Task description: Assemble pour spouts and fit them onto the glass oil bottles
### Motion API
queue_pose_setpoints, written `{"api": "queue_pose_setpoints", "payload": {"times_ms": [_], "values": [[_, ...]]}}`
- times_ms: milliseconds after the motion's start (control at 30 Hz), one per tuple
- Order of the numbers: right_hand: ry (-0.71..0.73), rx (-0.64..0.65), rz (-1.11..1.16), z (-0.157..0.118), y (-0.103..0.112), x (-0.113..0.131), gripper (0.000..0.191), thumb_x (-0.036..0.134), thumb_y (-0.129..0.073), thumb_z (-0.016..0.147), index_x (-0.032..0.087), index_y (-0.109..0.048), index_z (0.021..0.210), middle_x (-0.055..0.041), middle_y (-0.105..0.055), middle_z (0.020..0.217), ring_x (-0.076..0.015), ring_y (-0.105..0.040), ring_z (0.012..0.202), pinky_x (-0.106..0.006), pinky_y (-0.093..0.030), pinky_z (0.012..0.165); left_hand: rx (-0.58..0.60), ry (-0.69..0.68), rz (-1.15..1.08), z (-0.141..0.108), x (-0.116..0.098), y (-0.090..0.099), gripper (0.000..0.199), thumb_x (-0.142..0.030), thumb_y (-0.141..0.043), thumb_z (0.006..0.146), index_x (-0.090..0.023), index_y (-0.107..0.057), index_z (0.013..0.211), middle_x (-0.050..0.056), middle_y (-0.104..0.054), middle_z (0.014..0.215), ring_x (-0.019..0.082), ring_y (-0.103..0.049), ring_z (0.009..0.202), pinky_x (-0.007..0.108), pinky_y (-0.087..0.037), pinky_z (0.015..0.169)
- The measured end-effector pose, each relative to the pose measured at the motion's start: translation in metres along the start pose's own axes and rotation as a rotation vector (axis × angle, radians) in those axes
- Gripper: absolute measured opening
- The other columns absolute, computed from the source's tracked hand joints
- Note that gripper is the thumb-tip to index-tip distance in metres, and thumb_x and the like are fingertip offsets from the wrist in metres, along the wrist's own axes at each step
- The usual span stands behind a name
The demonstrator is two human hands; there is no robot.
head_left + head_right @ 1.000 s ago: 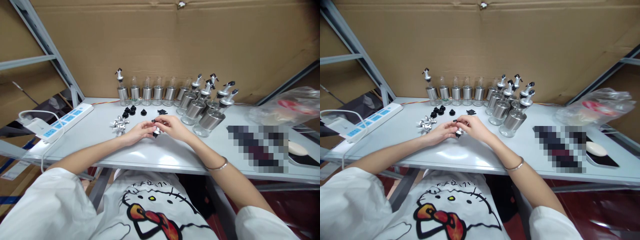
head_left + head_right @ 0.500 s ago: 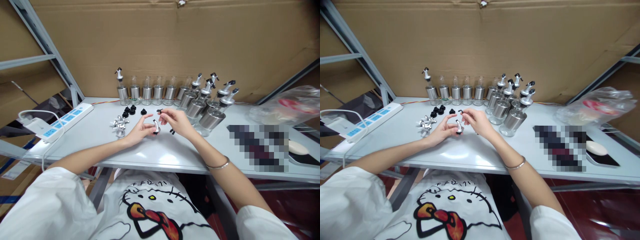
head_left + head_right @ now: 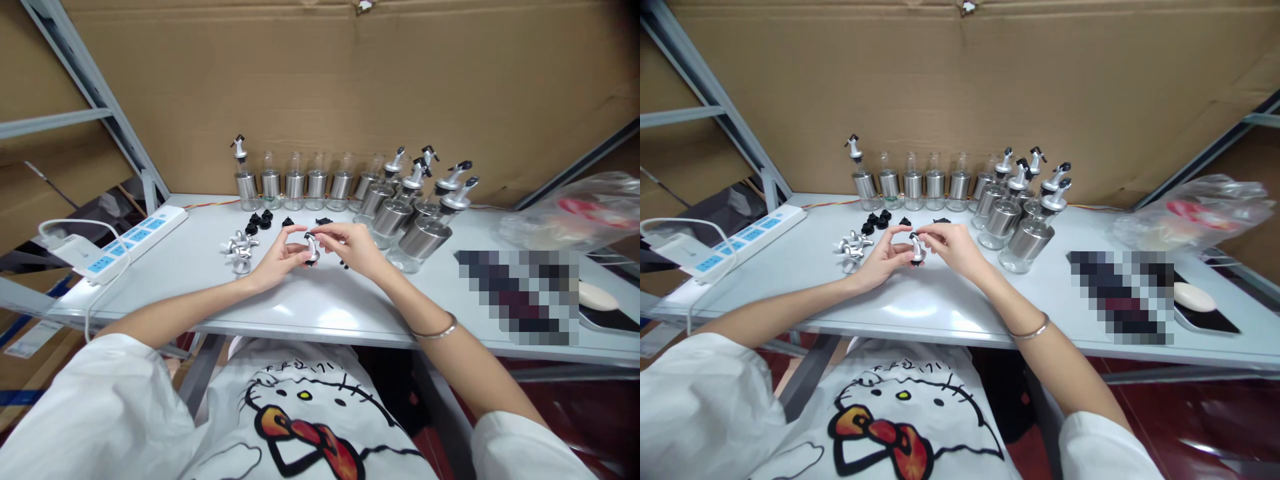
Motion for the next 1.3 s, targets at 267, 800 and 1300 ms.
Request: {"api": "queue_pose_setpoints", "payload": {"times_ms": [267, 800, 1300], "values": [[0.039, -0.054, -0.031, -0.0012, 0.0011, 0.0007, 0.028, 0.036, -0.055, 0.087, 0.017, -0.074, 0.095, -0.0059, -0.071, 0.077, -0.0119, -0.059, 0.054, -0.025, -0.047, 0.057, -0.008, 0.014, -0.035, -0.0003, -0.0002, 0.0001, 0.066, -0.042, -0.076, 0.072, -0.024, -0.037, 0.122, 0.001, -0.069, 0.085, 0.018, -0.068, 0.086, 0.031, -0.05, 0.078], [0.193, -0.019, -0.167, -0.0017, 0.0, -0.0054, 0.031, 0.036, -0.054, 0.09, 0.02, -0.07, 0.112, -0.0049, -0.065, 0.075, -0.0141, -0.054, 0.062, -0.028, -0.045, 0.063, -0.096, 0.015, -0.13, 0.0004, -0.0043, 0.0039, 0.063, -0.046, -0.078, 0.068, -0.02, -0.048, 0.117, -0.003, -0.065, 0.072, 0.015, -0.069, 0.069, 0.036, -0.054, 0.081], [0.223, -0.023, -0.181, -0.0019, 0.0019, -0.0051, 0.033, 0.038, -0.054, 0.09, 0.021, -0.07, 0.113, -0.0034, -0.064, 0.071, -0.0136, -0.055, 0.061, -0.026, -0.045, 0.061, -0.093, 0.012, -0.142, 0.0003, -0.0047, 0.0042, 0.067, -0.049, -0.075, 0.07, -0.018, -0.047, 0.121, 0.001, -0.07, 0.079, 0.017, -0.07, 0.072, 0.039, -0.055, 0.082]]}}
Point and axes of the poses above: each hand's wrist, its own z-axis towards the middle knuckle, its own y-axis out of the back of the hand, x = y × z, the point moved 2 cm from there along z, towards the middle knuckle
